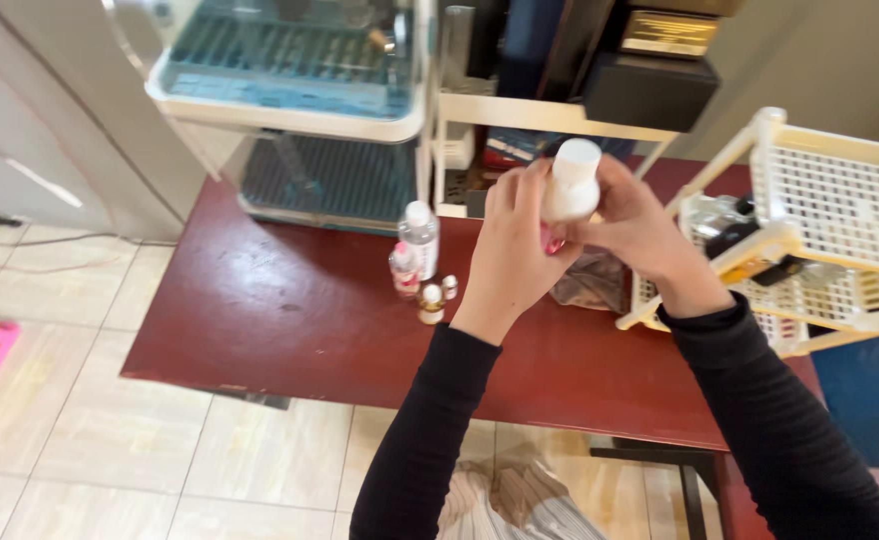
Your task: The person clears a white plastic storage shelf by removing bottles and small containers, then disassembles the shelf by detaching the top tray and unscrewing the legs. The person places the removed parts and contents on the table.
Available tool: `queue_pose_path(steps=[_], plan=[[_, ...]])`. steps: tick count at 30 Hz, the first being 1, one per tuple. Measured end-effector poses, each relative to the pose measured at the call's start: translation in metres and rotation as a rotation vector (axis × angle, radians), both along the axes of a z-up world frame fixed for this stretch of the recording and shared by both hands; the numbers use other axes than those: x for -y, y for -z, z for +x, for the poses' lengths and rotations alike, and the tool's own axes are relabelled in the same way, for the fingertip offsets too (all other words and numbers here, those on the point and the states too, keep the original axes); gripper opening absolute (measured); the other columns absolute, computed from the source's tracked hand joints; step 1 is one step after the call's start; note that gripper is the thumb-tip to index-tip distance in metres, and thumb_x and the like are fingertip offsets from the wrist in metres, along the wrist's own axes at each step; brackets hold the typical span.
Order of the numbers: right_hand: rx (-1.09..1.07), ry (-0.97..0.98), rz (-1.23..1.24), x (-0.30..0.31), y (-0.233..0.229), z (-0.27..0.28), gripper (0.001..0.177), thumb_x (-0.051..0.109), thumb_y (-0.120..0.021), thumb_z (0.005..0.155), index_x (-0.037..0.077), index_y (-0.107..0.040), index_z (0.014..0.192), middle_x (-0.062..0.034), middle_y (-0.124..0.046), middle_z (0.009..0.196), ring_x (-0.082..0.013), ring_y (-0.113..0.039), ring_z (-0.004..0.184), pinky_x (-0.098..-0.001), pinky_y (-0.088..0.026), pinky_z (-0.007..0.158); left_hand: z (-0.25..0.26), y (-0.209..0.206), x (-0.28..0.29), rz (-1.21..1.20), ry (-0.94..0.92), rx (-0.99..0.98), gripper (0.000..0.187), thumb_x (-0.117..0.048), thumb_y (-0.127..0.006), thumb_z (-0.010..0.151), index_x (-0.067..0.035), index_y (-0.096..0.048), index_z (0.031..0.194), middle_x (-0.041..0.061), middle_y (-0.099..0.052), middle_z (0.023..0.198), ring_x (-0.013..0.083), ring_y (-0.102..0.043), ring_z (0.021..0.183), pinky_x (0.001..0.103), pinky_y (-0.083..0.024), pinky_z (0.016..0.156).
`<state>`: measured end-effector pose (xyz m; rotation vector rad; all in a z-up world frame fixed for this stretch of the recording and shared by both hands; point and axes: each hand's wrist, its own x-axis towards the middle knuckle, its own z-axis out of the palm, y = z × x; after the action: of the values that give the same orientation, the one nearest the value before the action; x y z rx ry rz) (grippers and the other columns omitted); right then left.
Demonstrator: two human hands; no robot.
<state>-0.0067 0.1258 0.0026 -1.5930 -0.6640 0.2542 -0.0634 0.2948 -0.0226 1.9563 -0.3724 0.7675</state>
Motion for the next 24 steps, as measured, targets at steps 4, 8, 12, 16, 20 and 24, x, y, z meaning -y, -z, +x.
queue_pose_path(steps=[4,8,12,16,20,24], plan=[[-0.089,-0.022,-0.117,-0.053,0.031,-0.009,0.065,-0.003,-0.078,0.079,0.002,-0.053,0.140,-0.0060,-0.065,0.128,-0.0174,-0.063,0.120,-0.0355,-0.051,0.104,-0.021,0.031,-0.049,-0.018,-0.049,-0.070,0.083,-0.010,-0.085,0.070,-0.005,-0.043,0.142,0.020,-0.052,0.133,0.0433,-0.052,0.123,0.048,-0.049,0.099],[-0.157,-0.072,-0.074,-0.095,0.076,-0.008,0.076,-0.003,-0.076,0.075,0.006,-0.048,0.145,-0.0045,-0.061,0.132,-0.0154,-0.059,0.123,-0.0348,-0.051,0.101,-0.034,0.067,-0.087,-0.003,-0.099,-0.149,0.079,-0.008,-0.084,0.073,-0.008,-0.046,0.143,0.018,-0.053,0.131,0.0411,-0.054,0.123,0.047,-0.051,0.098],[-0.086,-0.024,-0.207,-0.123,0.128,-0.006,0.077,0.003,-0.083,0.071,0.006,-0.051,0.140,-0.0075,-0.061,0.132,-0.0193,-0.061,0.123,-0.0361,-0.051,0.105,-0.039,0.103,-0.112,0.026,-0.169,-0.164,0.078,-0.008,-0.083,0.073,-0.009,-0.046,0.141,0.017,-0.053,0.133,0.0416,-0.052,0.127,0.046,-0.056,0.091],[-0.020,0.074,-0.327,-0.146,0.171,-0.006,0.080,0.010,-0.086,0.066,0.005,-0.051,0.137,-0.0091,-0.053,0.131,-0.0224,-0.058,0.125,-0.0380,-0.052,0.104,-0.041,0.135,-0.131,0.044,-0.223,-0.262,0.079,-0.007,-0.084,0.069,-0.009,-0.046,0.137,0.015,-0.052,0.134,0.0388,-0.053,0.124,0.046,-0.058,0.082],[0.018,0.069,-0.417,-0.164,0.199,-0.004,0.079,0.012,-0.088,0.065,0.005,-0.054,0.136,-0.0122,-0.051,0.129,-0.0270,-0.056,0.122,-0.0396,-0.053,0.101,-0.041,0.164,-0.142,0.042,-0.257,-0.327,0.079,-0.006,-0.085,0.066,-0.009,-0.046,0.134,0.013,-0.053,0.132,0.0371,-0.054,0.123,0.044,-0.058,0.080],[0.148,0.078,-0.494,-0.175,0.214,-0.008,0.078,0.014,-0.090,0.062,0.006,-0.057,0.132,-0.0129,-0.057,0.128,-0.0293,-0.060,0.118,-0.0401,-0.051,0.099,-0.040,0.192,-0.146,0.056,-0.288,-0.367,0.081,-0.005,-0.085,0.063,-0.006,-0.045,0.133,0.014,-0.052,0.132,0.0374,-0.054,0.122,0.044,-0.058,0.080]])
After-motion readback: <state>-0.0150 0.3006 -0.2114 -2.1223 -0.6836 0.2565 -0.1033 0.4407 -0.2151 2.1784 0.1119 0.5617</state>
